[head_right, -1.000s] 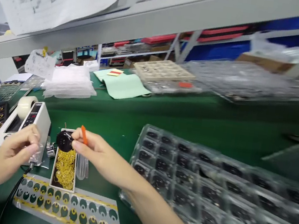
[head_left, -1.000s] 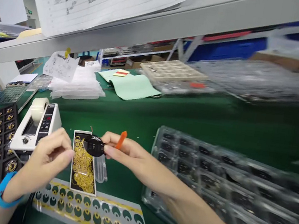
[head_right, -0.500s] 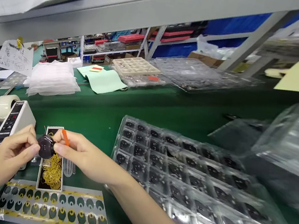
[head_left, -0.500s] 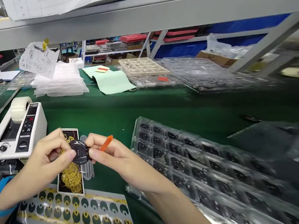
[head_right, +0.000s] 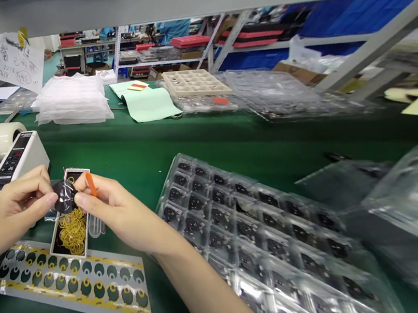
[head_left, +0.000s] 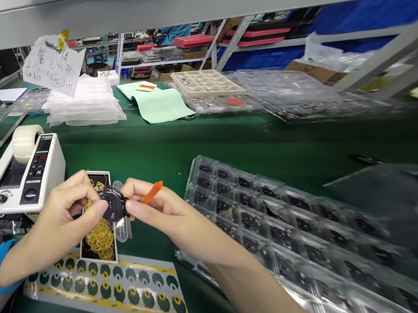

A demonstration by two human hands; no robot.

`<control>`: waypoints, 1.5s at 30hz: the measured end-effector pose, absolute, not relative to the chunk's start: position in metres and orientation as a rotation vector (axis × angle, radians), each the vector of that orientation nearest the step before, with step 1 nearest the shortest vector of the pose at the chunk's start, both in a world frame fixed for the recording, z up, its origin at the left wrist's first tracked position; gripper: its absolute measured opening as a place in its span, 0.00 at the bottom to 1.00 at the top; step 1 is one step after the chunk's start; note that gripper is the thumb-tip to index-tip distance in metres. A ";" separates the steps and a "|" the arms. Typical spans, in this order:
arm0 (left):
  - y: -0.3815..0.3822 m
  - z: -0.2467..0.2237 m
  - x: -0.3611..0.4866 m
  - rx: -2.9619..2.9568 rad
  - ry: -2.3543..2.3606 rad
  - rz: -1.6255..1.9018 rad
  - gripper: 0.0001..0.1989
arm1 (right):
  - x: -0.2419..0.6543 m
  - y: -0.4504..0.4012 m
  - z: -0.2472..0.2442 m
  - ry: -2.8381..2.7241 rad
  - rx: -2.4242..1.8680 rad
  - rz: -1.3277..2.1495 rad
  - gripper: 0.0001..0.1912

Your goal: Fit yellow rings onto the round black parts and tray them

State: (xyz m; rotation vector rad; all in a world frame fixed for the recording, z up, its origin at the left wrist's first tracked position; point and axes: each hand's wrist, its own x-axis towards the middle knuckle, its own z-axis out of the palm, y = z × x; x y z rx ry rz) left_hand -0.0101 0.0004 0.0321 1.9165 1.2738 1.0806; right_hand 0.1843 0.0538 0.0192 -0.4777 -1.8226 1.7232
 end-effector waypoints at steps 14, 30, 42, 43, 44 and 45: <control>0.001 0.028 -0.005 2.255 1.449 1.129 0.12 | 0.184 0.053 0.018 -1.871 -0.597 1.719 0.25; 0.013 0.021 -0.014 2.384 1.039 1.386 0.08 | 0.176 0.054 0.011 -1.739 -0.422 1.798 0.24; 0.007 0.022 -0.014 2.345 0.992 1.208 0.16 | 0.163 0.044 0.005 -1.614 -0.474 1.949 0.25; 0.006 0.023 -0.014 2.360 0.991 1.195 0.17 | 0.163 0.042 0.004 -1.591 -0.509 1.972 0.26; 0.003 0.024 -0.014 2.383 0.991 1.181 0.18 | 0.162 0.039 0.003 -1.571 -0.549 1.991 0.25; 0.000 0.025 -0.014 2.411 0.991 1.169 0.18 | 0.161 0.035 0.001 -1.569 -0.595 1.991 0.25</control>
